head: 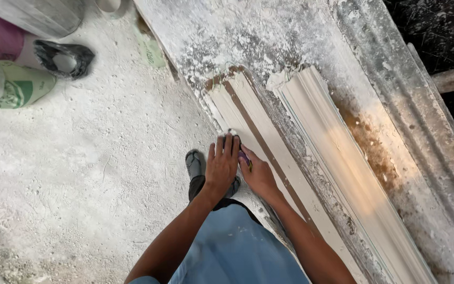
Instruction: The person smooths the surface of long white decorative moldings using a handheld scraper. They work along the length of each piece, scraping off excess material and dust, then move to the next molding and repeat the process.
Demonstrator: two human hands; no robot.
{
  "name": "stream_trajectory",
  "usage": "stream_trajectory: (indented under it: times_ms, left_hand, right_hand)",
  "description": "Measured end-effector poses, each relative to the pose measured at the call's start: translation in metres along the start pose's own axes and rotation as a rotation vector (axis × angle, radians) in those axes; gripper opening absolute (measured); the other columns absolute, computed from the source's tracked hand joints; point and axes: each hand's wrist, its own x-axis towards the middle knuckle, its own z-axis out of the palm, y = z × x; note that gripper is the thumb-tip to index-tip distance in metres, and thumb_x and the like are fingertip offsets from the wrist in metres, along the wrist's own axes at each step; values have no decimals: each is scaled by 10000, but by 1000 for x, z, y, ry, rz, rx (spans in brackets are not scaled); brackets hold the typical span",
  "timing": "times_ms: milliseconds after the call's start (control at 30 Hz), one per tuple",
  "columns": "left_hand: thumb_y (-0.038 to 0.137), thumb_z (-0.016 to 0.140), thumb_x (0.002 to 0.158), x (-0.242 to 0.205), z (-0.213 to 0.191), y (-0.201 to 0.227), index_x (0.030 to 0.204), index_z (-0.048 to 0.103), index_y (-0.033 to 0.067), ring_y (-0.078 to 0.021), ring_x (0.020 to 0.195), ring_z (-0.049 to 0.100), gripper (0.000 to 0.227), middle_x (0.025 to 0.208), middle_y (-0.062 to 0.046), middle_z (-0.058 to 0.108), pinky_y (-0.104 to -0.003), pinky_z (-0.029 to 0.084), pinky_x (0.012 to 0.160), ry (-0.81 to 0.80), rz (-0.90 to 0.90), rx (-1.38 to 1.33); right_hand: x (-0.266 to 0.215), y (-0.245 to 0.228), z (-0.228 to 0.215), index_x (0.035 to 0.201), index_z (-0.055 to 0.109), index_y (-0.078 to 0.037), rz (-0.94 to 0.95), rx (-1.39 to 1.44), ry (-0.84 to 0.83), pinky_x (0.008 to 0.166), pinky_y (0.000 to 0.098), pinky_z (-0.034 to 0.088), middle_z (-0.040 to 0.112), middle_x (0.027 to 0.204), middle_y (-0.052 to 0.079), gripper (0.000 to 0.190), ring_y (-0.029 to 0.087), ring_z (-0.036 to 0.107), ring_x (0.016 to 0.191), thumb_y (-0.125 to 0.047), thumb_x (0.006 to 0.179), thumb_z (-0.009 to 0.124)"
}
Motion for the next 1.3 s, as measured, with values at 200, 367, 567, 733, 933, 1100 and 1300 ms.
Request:
stream_trajectory:
  times_ms: [200, 367, 567, 733, 933, 1100, 1300]
  left_hand:
    - [184, 661, 931, 33, -12, -33, 1392, 554, -24, -376, 1197, 580, 517, 1340, -208, 600, -482, 486, 1077, 97, 137, 22]
    - [189, 667, 852, 61, 0, -83, 1353, 588, -31, -375, 1187, 612, 552, 1299, -193, 635, -461, 530, 1032, 205, 84, 20]
    - [166, 655, 909, 39, -17, -39, 1369, 579, -18, -377, 1189, 599, 501, 1350, -212, 602, -473, 516, 1060, 95, 166, -112]
    - [163, 630, 873, 58, -8, -80, 1363, 589, 7, -380, 1193, 601, 516, 1415, -225, 588, -465, 504, 1055, 140, 132, -139]
    - [174, 637, 903, 62, -27, -83, 1368, 599, -7, -391, 1209, 597, 501, 1407, -225, 588, -477, 507, 1070, 117, 124, -105]
    - [176, 642, 889, 72, -27, -93, 1351, 614, -1, -394, 1205, 601, 496, 1417, -216, 591, -480, 517, 1060, 101, 145, -130]
    - [188, 653, 902, 78, -17, -111, 1351, 622, -4, -405, 1222, 606, 489, 1428, -219, 594, -485, 516, 1056, 127, 137, -32]
  right_hand:
    - [21, -35, -1, 1435, 583, -145, 65, -5, 13, 777, 454, 576, 733, 1009, 265, 473, 421, 733, 895, -280, 984, 619]
    - [67, -54, 28, 1458, 579, -134, 82, -8, 25, 800, 461, 576, 723, 1010, 284, 478, 443, 711, 934, -266, 999, 590]
    - [12, -58, -10, 1454, 539, -109, 154, 19, -5, 822, 417, 576, 762, 1036, 249, 473, 359, 769, 969, -234, 1003, 607]
    - [54, -67, 10, 1498, 544, -148, 278, -20, -48, 787, 407, 585, 748, 1002, 260, 508, 356, 768, 870, -244, 1002, 597]
    - [57, -89, 6, 1480, 547, -116, 94, 3, 0, 759, 401, 581, 748, 975, 259, 475, 363, 767, 854, -222, 1021, 612]
    - [65, -83, 15, 1471, 547, -145, 225, -5, -25, 763, 411, 590, 746, 972, 258, 485, 373, 770, 848, -230, 999, 612]
    - [83, -76, 33, 1484, 544, -110, 112, 65, 21, 831, 420, 586, 737, 1090, 263, 486, 389, 747, 982, -203, 1010, 599]
